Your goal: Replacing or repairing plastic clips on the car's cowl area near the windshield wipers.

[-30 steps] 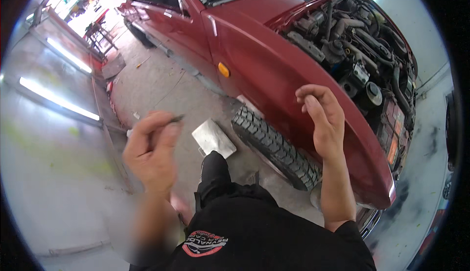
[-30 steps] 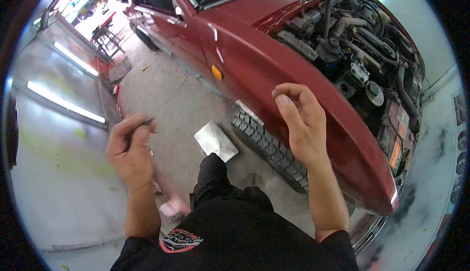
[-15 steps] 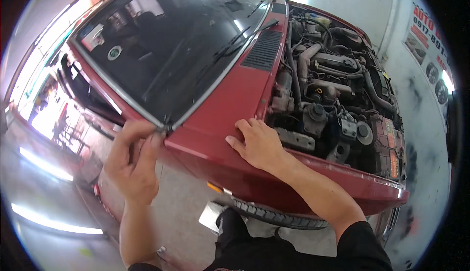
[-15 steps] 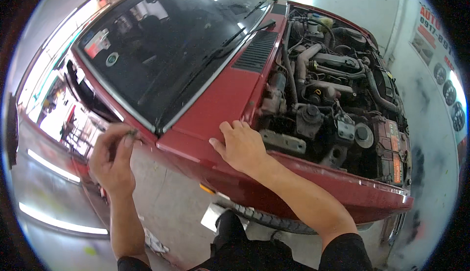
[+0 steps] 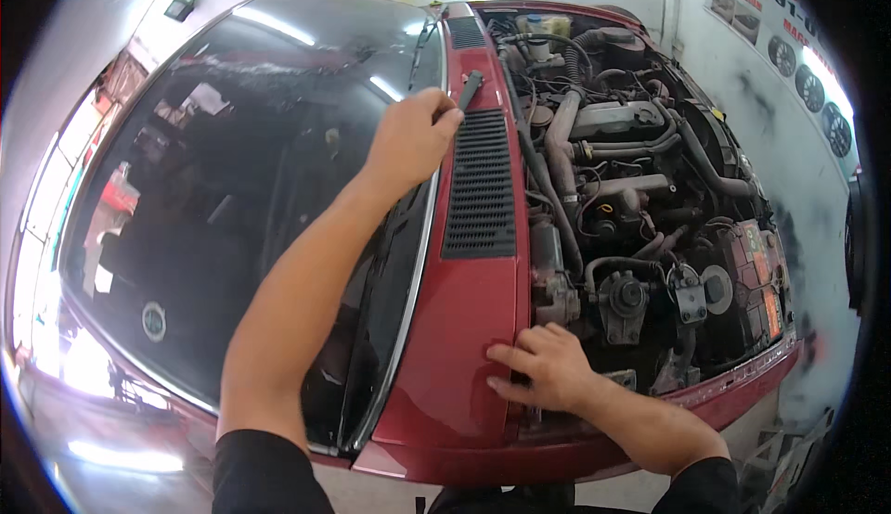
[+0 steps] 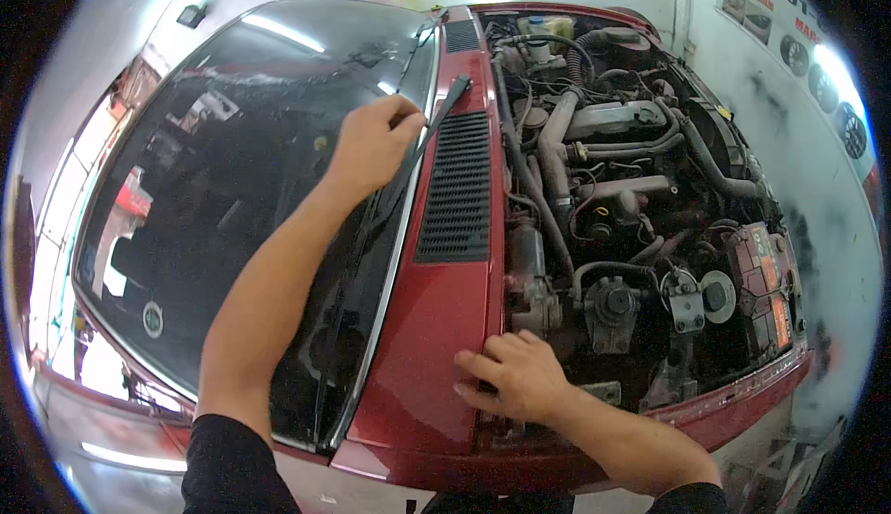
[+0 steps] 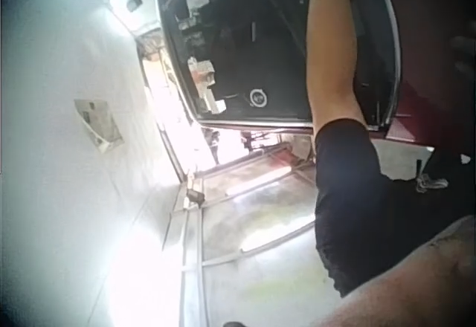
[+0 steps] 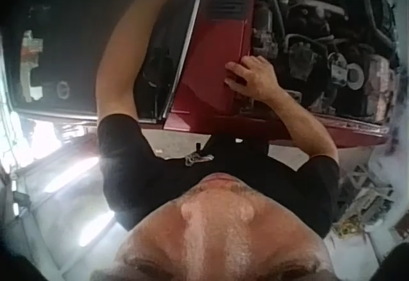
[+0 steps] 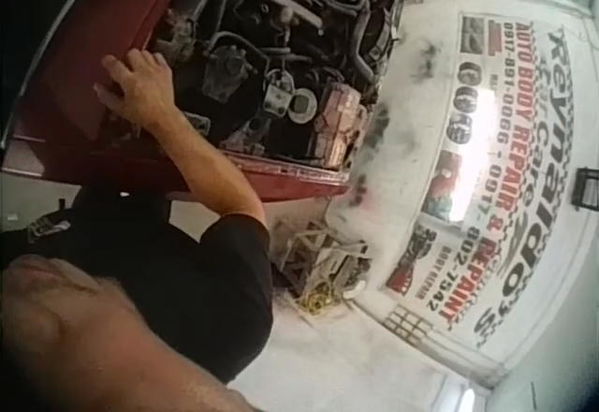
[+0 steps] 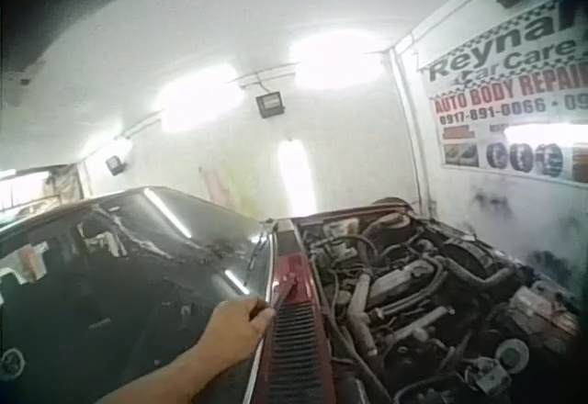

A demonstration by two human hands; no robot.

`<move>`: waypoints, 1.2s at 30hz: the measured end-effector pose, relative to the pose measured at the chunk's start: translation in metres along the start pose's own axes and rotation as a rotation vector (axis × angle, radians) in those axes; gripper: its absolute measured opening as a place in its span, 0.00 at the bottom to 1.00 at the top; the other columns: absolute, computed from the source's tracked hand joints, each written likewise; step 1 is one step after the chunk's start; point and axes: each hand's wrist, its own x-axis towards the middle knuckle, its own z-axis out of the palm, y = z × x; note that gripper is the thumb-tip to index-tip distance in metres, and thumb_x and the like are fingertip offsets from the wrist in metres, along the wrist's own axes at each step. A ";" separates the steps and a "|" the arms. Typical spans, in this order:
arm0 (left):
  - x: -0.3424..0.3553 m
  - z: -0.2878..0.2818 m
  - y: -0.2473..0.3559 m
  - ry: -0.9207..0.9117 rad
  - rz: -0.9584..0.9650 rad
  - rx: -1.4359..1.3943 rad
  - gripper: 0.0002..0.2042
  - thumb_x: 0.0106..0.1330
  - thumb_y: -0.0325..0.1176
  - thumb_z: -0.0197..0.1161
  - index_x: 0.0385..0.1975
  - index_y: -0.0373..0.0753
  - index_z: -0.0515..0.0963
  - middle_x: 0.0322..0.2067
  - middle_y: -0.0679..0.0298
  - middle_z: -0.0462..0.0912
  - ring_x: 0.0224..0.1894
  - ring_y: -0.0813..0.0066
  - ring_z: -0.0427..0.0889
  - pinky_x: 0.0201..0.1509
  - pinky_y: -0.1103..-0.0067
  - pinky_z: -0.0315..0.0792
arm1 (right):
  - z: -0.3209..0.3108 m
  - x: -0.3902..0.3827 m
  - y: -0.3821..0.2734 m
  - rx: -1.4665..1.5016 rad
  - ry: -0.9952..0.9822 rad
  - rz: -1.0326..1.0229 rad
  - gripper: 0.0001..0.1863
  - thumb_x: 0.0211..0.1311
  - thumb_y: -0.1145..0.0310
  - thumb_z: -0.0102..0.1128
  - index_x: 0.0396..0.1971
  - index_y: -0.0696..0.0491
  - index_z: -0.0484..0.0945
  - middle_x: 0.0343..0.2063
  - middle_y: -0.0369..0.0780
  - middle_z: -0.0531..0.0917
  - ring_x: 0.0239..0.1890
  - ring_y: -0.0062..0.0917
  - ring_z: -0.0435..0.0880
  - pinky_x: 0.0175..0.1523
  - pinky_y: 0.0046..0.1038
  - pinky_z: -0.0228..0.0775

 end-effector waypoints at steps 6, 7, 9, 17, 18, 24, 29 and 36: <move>0.085 0.117 -0.069 -0.112 0.042 0.189 0.13 0.69 0.41 0.67 0.41 0.36 0.88 0.40 0.52 0.89 0.50 0.49 0.85 0.59 0.60 0.76 | -0.004 0.000 0.021 0.030 0.021 -0.020 0.20 0.62 0.47 0.75 0.49 0.39 0.86 0.30 0.33 0.75 0.31 0.27 0.79 0.38 0.32 0.70; 0.094 0.130 -0.074 -0.094 0.115 0.261 0.12 0.68 0.42 0.68 0.39 0.39 0.89 0.41 0.53 0.88 0.54 0.50 0.83 0.62 0.59 0.74 | -0.006 -0.001 0.023 0.048 0.005 -0.012 0.20 0.62 0.47 0.74 0.50 0.38 0.86 0.30 0.33 0.75 0.31 0.26 0.79 0.38 0.32 0.70; 0.110 0.142 -0.088 -0.148 0.095 0.249 0.12 0.68 0.41 0.68 0.39 0.40 0.89 0.43 0.54 0.87 0.56 0.50 0.81 0.63 0.59 0.73 | -0.005 0.000 0.026 0.111 -0.022 0.007 0.20 0.65 0.47 0.73 0.52 0.38 0.85 0.30 0.32 0.74 0.31 0.26 0.78 0.39 0.32 0.70; 0.132 0.165 -0.087 -0.204 0.045 0.258 0.11 0.69 0.41 0.68 0.38 0.40 0.90 0.48 0.61 0.85 0.61 0.55 0.76 0.66 0.58 0.67 | -0.006 0.000 0.043 0.223 -0.084 0.043 0.22 0.68 0.47 0.70 0.57 0.38 0.82 0.30 0.32 0.74 0.31 0.26 0.78 0.39 0.30 0.70; 0.131 0.166 -0.089 -0.214 0.045 0.254 0.11 0.69 0.41 0.68 0.38 0.40 0.90 0.48 0.61 0.85 0.61 0.55 0.76 0.66 0.58 0.67 | -0.004 0.000 0.043 0.222 -0.058 0.032 0.22 0.68 0.47 0.70 0.57 0.38 0.82 0.30 0.32 0.74 0.31 0.26 0.77 0.38 0.30 0.70; 0.129 0.169 -0.087 -0.222 0.062 0.326 0.10 0.67 0.41 0.71 0.38 0.42 0.91 0.47 0.64 0.84 0.61 0.59 0.76 0.66 0.57 0.64 | 0.001 0.000 0.045 0.226 -0.026 0.025 0.23 0.66 0.47 0.72 0.57 0.38 0.82 0.30 0.32 0.74 0.31 0.25 0.77 0.37 0.30 0.70; 0.128 0.170 -0.088 -0.244 0.039 0.335 0.11 0.67 0.41 0.71 0.39 0.42 0.91 0.48 0.64 0.85 0.62 0.59 0.75 0.66 0.56 0.63 | 0.005 0.001 0.047 0.260 0.021 0.024 0.24 0.63 0.48 0.76 0.57 0.37 0.82 0.27 0.31 0.73 0.27 0.24 0.75 0.35 0.28 0.66; 0.127 0.171 -0.085 -0.281 0.080 0.371 0.10 0.67 0.40 0.72 0.39 0.41 0.91 0.46 0.65 0.85 0.61 0.60 0.76 0.65 0.56 0.63 | 0.004 -0.002 0.047 0.295 -0.010 0.037 0.21 0.67 0.49 0.71 0.56 0.40 0.83 0.29 0.32 0.74 0.29 0.26 0.76 0.36 0.30 0.68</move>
